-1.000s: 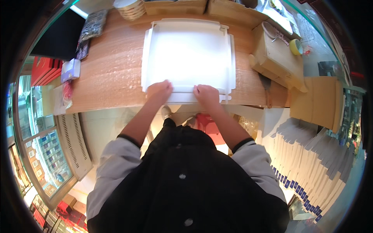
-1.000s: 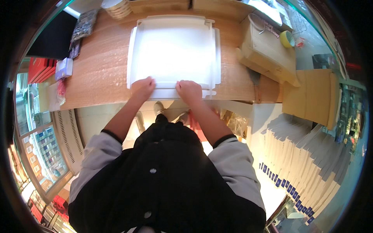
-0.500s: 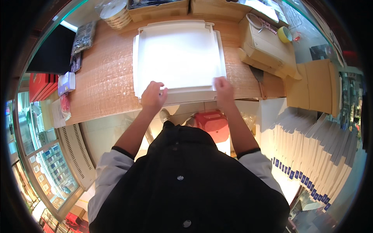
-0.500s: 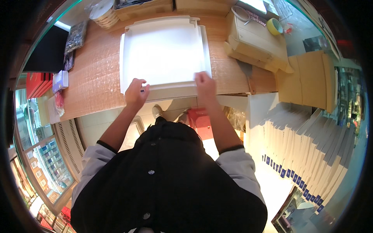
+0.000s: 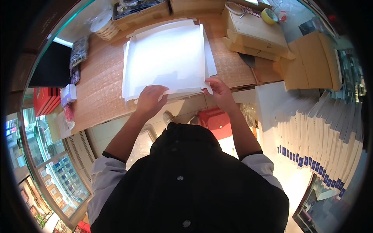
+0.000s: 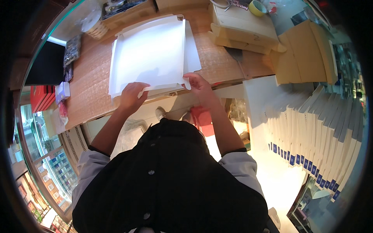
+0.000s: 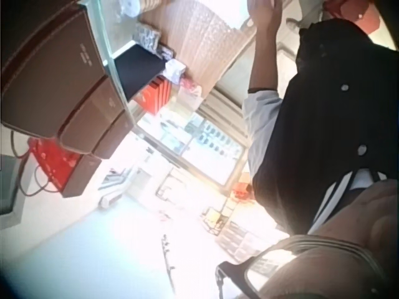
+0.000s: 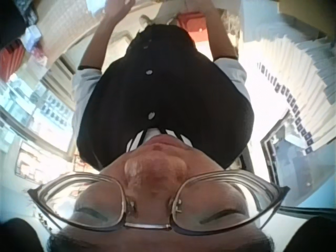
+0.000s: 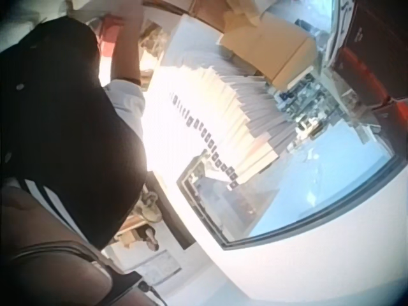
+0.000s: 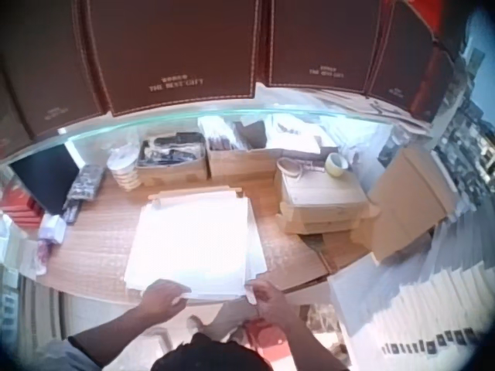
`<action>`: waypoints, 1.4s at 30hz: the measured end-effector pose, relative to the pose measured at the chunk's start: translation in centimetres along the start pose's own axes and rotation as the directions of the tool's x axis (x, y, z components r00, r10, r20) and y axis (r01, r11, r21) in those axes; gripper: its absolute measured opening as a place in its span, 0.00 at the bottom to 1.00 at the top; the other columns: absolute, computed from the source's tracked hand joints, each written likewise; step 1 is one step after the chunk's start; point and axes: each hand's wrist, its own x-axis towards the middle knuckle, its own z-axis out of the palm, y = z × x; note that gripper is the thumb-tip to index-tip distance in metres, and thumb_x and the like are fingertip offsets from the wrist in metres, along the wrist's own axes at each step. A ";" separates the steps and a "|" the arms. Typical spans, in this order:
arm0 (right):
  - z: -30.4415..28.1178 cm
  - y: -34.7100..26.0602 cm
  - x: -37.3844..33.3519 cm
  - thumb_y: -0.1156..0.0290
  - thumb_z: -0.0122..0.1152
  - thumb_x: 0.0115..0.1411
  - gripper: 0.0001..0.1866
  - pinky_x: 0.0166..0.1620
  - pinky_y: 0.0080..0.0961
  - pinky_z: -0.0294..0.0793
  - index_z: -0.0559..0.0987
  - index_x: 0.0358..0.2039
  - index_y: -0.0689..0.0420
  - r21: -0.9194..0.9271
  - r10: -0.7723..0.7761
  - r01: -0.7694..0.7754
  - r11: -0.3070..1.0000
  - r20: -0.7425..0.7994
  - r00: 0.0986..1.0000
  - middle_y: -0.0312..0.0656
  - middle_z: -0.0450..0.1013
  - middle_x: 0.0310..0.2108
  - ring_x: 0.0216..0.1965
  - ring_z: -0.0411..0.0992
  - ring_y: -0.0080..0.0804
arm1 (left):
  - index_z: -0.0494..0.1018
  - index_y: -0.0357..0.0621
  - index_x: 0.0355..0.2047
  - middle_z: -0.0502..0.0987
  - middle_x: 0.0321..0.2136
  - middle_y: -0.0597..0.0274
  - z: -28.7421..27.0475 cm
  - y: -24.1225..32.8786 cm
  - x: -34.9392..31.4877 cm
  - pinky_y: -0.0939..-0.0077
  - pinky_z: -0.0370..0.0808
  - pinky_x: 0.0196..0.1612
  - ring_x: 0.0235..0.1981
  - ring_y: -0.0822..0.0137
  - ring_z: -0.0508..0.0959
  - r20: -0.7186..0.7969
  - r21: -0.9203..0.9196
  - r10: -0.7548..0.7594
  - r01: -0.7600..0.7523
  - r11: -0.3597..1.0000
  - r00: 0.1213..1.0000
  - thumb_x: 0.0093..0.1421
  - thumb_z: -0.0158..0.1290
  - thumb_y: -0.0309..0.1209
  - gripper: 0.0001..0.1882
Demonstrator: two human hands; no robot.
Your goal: The person assembles white cardboard boxes by folding and interlocking the flaps on a wooden workbench. They repeatedly pick up flat-packed boxes, fold the side and bottom flaps into place, and stack the completed boxes. The person also places some finished boxes into a clear plastic bag.
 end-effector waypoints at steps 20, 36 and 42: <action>2.4 -2.8 -0.4 0.73 0.57 0.55 0.04 0.36 0.42 0.72 0.75 0.31 0.59 -0.796 -0.176 0.380 0.472 0.337 0.925 0.51 0.72 0.28 0.32 0.72 0.52 | 0.71 0.44 0.32 0.75 0.28 0.57 0.8 2.8 -1.1 0.60 0.71 0.37 0.33 0.54 0.75 0.079 0.044 -0.158 0.155 0.987 0.984 0.52 0.53 0.25 0.06; -1.3 -4.2 -0.4 0.71 0.63 0.53 0.08 0.37 0.30 0.71 0.80 0.32 0.60 -0.752 0.107 0.046 0.657 0.154 0.982 0.47 0.74 0.28 0.32 0.74 0.40 | 0.63 0.39 0.53 0.75 0.40 0.57 -4.7 -2.4 -9.0 0.73 0.73 0.45 0.40 0.66 0.77 -0.310 -0.605 -0.423 0.166 0.779 0.851 0.62 0.50 0.20 0.19; -1.1 -4.0 -0.5 0.71 0.64 0.53 0.08 0.37 0.29 0.72 0.80 0.32 0.60 -0.737 0.149 -0.025 0.676 0.103 0.983 0.46 0.75 0.28 0.31 0.74 0.38 | 0.68 0.38 0.47 0.76 0.37 0.54 -8.6 -1.2 -7.7 0.73 0.74 0.44 0.36 0.64 0.79 -0.230 -0.555 -0.235 0.071 0.829 0.944 0.62 0.49 0.20 0.12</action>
